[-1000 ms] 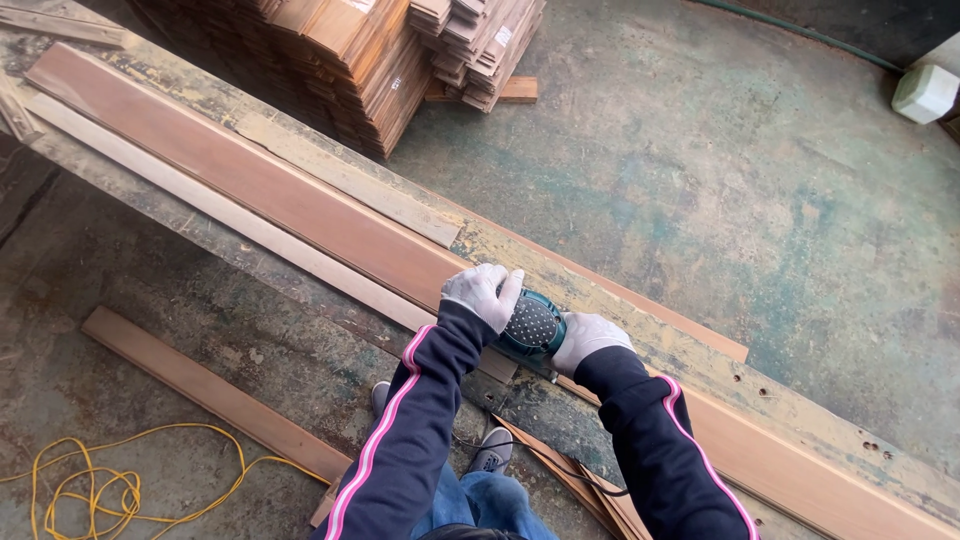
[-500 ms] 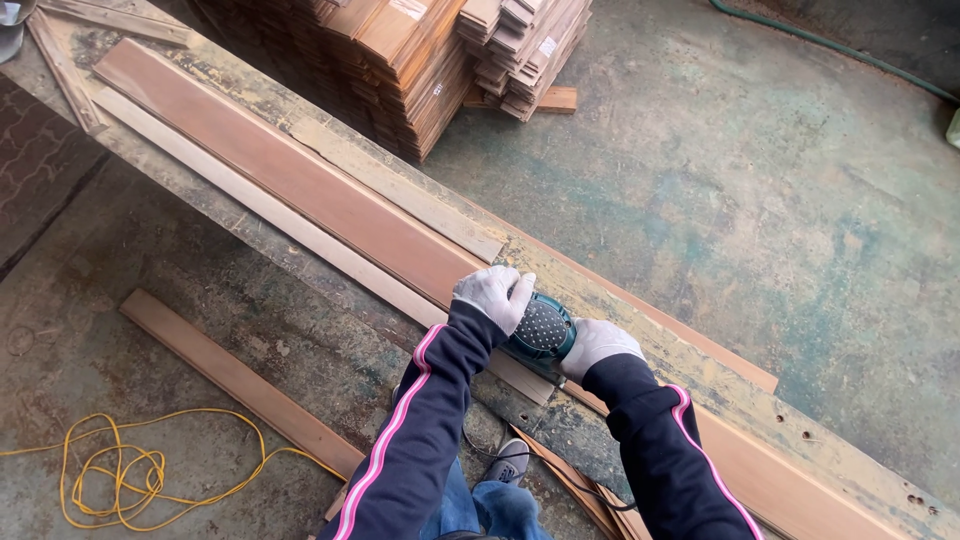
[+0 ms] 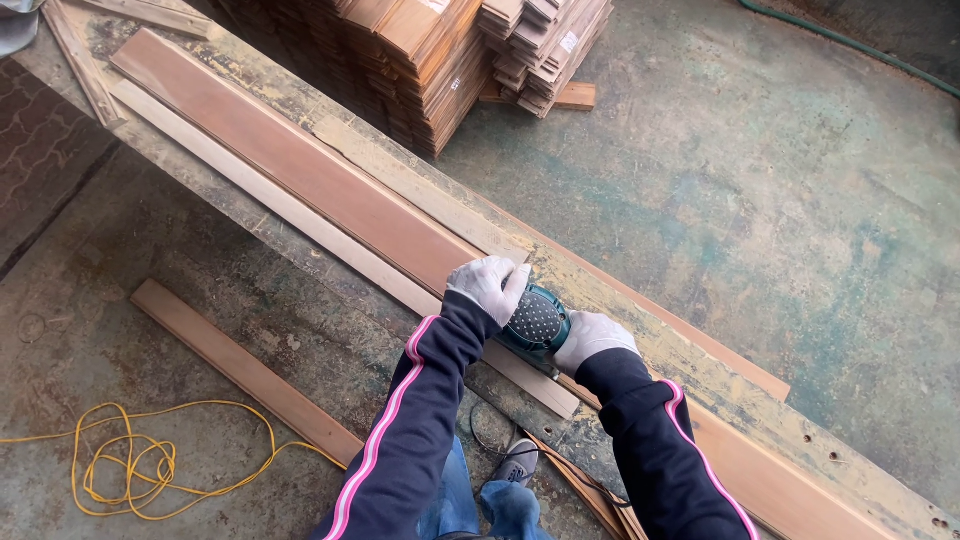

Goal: Sanding wooden planks using a hand-held orbital sander.

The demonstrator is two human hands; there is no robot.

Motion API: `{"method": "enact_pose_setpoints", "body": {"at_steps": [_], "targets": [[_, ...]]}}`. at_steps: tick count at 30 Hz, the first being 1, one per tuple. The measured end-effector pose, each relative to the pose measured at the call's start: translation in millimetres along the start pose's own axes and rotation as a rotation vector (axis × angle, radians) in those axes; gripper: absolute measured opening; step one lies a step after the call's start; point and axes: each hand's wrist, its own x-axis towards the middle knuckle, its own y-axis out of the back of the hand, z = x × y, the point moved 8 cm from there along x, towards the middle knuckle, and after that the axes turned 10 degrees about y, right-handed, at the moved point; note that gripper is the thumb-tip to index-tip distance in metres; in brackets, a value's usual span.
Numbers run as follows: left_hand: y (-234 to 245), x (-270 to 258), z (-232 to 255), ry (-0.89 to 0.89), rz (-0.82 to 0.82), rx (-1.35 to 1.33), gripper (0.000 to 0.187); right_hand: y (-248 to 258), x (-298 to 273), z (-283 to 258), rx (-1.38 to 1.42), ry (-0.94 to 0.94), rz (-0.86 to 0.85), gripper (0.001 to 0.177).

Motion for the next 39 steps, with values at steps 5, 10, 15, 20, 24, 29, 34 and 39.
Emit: {"method": "enact_pose_setpoints", "body": {"at_steps": [5,10,15,20,24,29,34,39], "targets": [[17.1,10.0,-13.5,0.015,0.000,0.006,0.039,2.0,10.7,-21.8,-0.001,-0.014,-0.018,0.047],[33.6,21.6,-31.2,0.031,0.004,0.027,0.040,5.3,22.6,-45.4,-0.008,0.001,-0.018,0.049],[48.7,33.8,-44.5,0.013,0.013,0.044,0.040,10.2,35.7,-66.7,-0.011,0.039,0.010,0.053],[62.1,43.3,-59.7,0.021,0.020,0.046,0.041,10.1,51.4,-82.9,-0.039,0.022,-0.003,0.052],[70.4,53.4,-70.7,0.002,0.028,0.044,0.041,12.4,59.5,-96.3,-0.015,0.038,0.006,0.050],[83.6,62.4,-77.0,0.000,0.019,0.032,0.040,17.8,66.9,-112.0,-0.003,0.063,0.036,0.053],[95.6,73.1,-86.7,-0.002,0.017,0.034,0.041,20.8,76.4,-126.0,-0.036,0.027,0.017,0.050],[107.7,80.7,-95.7,-0.001,0.012,0.035,0.041,21.4,86.8,-139.9,-0.030,0.050,0.028,0.049]]}}
